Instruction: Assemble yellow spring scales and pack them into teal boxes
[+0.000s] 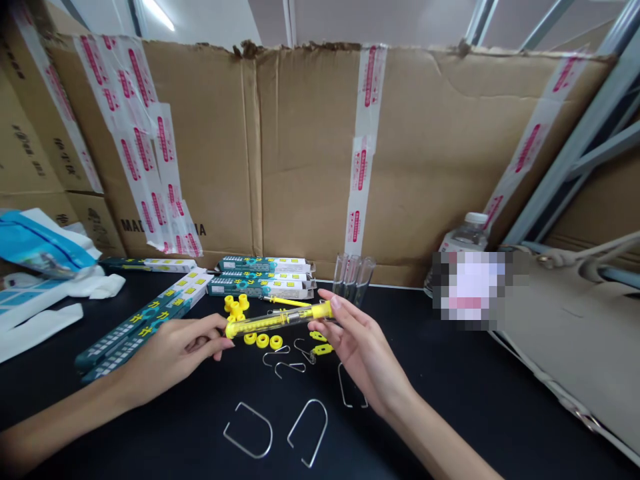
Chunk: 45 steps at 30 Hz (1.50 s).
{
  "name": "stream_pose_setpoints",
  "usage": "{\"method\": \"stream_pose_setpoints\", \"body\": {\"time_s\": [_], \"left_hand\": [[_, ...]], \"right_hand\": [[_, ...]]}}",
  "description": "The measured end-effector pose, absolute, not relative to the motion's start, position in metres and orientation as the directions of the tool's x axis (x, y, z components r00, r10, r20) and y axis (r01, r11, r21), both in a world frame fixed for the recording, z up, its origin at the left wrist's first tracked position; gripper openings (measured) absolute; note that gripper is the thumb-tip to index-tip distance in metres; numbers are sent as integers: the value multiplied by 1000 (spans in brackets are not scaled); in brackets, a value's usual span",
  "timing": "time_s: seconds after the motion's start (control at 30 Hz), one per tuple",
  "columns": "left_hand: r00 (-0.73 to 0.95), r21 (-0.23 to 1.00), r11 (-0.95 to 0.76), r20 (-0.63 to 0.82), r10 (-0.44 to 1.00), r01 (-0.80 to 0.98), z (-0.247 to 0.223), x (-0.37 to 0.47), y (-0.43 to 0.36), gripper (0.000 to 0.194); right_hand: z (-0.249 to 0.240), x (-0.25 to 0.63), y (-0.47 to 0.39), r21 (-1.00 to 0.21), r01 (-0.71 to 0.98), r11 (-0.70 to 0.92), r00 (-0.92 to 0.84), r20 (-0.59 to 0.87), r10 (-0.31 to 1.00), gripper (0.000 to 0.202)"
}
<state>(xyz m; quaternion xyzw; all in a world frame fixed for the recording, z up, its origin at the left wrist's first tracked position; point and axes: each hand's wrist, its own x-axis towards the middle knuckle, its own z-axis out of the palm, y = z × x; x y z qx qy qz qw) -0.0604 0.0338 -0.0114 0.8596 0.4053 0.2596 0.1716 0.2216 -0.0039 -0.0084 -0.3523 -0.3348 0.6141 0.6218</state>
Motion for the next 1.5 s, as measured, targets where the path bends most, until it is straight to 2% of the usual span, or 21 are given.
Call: {"method": "stream_pose_setpoints", "body": {"time_s": [0.07, 0.17, 0.4, 0.5, 0.73, 0.8, 0.97, 1.2, 1.33, 1.5], "left_hand": [[541, 426, -670, 395, 743, 608, -12, -62, 33, 17], [549, 375, -709, 453, 702, 597, -11, -64, 32, 13], [703, 375, -800, 389, 595, 469, -11, -61, 22, 11], [767, 372, -836, 360, 530, 403, -11, -58, 17, 11], [818, 419, -841, 306, 487, 343, -11, -57, 16, 10], [820, 433, -832, 290, 494, 347, -10, -57, 16, 10], [800, 497, -770, 218, 558, 401, -7, -56, 16, 17], [727, 659, -549, 7, 687, 514, -2, -50, 15, 24], [687, 667, -502, -21, 726, 550, -2, -48, 18, 23], [661, 662, -476, -40, 749, 579, -1, -48, 18, 22]], "right_hand": [[-8, 222, -4, -837, -547, -14, -15, -6, 1000, 49], [-7, 221, -7, -854, -520, -15, -78, 29, 997, 52], [-14, 218, -3, -913, -405, 55, -166, 133, 977, 43], [-23, 216, 0, -930, -346, 122, -145, 182, 973, 48], [-33, 218, -2, -970, -100, 221, -71, 229, 971, 49], [-32, 218, -1, -974, -120, 191, -89, 202, 975, 53], [-26, 208, -1, -929, -370, 7, -185, 81, 979, 63], [-17, 209, -4, -839, -495, -226, -316, -68, 946, 52], [-17, 209, -6, -834, -501, -232, -305, -81, 949, 53], [-16, 205, -11, -936, -343, -76, -202, -6, 979, 34]]}}
